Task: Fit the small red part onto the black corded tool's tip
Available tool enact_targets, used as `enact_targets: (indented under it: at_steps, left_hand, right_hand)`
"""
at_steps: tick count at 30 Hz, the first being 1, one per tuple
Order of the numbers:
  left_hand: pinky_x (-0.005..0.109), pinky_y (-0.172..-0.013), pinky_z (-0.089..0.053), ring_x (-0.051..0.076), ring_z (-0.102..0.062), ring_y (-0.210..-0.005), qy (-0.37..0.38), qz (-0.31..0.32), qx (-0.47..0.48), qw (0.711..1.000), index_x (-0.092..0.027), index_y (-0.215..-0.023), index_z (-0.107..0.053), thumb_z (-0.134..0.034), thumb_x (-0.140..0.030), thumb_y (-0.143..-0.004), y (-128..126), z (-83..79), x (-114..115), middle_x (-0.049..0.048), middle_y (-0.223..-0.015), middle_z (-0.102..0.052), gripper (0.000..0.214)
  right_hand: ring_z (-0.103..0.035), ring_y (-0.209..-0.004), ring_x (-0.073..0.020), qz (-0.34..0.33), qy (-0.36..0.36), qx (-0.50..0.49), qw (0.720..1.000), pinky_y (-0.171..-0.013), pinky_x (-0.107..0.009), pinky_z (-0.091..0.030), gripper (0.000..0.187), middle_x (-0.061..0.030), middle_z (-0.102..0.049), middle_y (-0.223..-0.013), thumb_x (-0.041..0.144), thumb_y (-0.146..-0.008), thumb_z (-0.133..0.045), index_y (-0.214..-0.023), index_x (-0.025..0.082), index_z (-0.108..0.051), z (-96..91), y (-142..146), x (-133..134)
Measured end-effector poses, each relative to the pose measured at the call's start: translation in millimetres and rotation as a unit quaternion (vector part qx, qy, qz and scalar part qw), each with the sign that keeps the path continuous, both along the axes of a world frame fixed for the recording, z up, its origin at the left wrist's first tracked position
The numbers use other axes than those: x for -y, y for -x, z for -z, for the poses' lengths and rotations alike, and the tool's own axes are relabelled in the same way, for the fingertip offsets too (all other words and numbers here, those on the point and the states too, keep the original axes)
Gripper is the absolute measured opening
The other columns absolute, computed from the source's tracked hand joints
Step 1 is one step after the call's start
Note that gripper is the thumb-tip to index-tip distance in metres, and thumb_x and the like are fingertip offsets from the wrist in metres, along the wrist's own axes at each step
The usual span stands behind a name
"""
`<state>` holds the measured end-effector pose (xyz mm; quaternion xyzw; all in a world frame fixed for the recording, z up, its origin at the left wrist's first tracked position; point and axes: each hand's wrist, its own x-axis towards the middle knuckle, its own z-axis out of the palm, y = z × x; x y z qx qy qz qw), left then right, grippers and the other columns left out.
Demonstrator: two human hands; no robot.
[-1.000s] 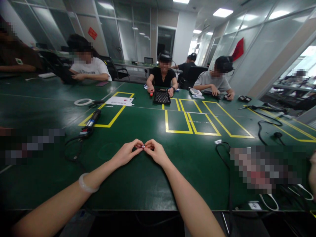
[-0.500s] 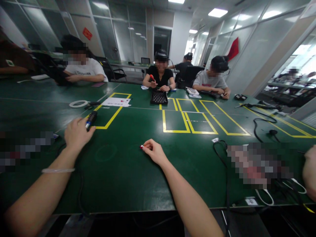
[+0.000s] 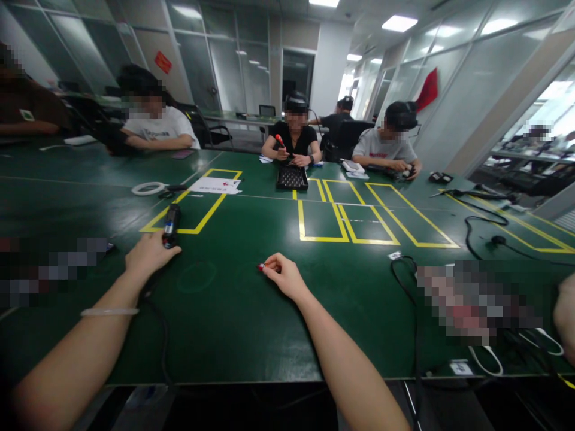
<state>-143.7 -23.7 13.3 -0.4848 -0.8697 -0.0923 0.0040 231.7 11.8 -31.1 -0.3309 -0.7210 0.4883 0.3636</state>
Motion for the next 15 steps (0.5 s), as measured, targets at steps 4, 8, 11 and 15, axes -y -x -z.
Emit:
enact_targets:
  at_steps: [4, 8, 11, 15]
  left_hand:
    - [0.048, -0.077, -0.049, 0.04, -0.055, -0.107, -0.016, 0.052, -0.011, 0.998, -0.015, -0.132, -0.046, -0.053, -0.053, -0.078, -31.2, 1.8, 2.2, 0.0229, -0.119, -0.052, 0.067]
    - [0.043, -0.075, -0.049, 0.036, -0.054, -0.105, -0.016, 0.126, -0.046, 0.991, -0.015, -0.133, -0.044, -0.051, -0.048, -0.078, -73.4, 1.7, 2.4, 0.0192, -0.115, -0.052, 0.065]
    - [0.038, -0.075, -0.049, 0.033, -0.053, -0.103, -0.018, 0.181, -0.063, 0.981, -0.015, -0.136, -0.041, -0.05, -0.047, -0.08, -108.6, 1.6, 4.9, 0.0167, -0.113, -0.052, 0.064]
    - [0.035, -0.077, -0.047, 0.029, -0.052, -0.1, -0.028, 0.243, -0.085, 0.966, -0.014, -0.134, -0.042, -0.053, -0.045, -0.081, -153.2, 1.8, 11.1, 0.0151, -0.109, -0.052, 0.063]
  right_hand:
    - [-0.059, -0.073, -0.0145, 0.004, -0.004, -0.003, 1.0, -0.068, -0.026, -0.044, 0.022, -0.0016, -0.065, -0.081, 0.036, -0.083, -0.064, -0.094, 0.018, -0.061, -0.5, 0.9, 0.7]
    - [-0.058, -0.074, -0.0143, 0.015, -0.02, -0.001, 1.0, -0.068, -0.026, -0.044, 0.022, -0.0016, -0.064, -0.082, 0.037, -0.084, -0.062, -0.094, 0.018, -0.06, -0.4, 1.0, 0.6]
    - [-0.056, -0.072, -0.0141, 0.032, -0.038, 0.015, 0.999, -0.068, -0.026, -0.044, 0.02, -0.0007, -0.062, -0.08, 0.036, -0.084, -0.062, -0.092, 0.019, -0.06, -2.3, 0.9, 0.9]
    - [-0.054, -0.068, -0.0142, 0.064, -0.055, 0.026, 0.996, -0.067, -0.027, -0.043, 0.016, 0.0003, -0.059, -0.075, 0.032, -0.081, -0.063, -0.089, 0.019, -0.059, -5.8, 0.4, -0.1]
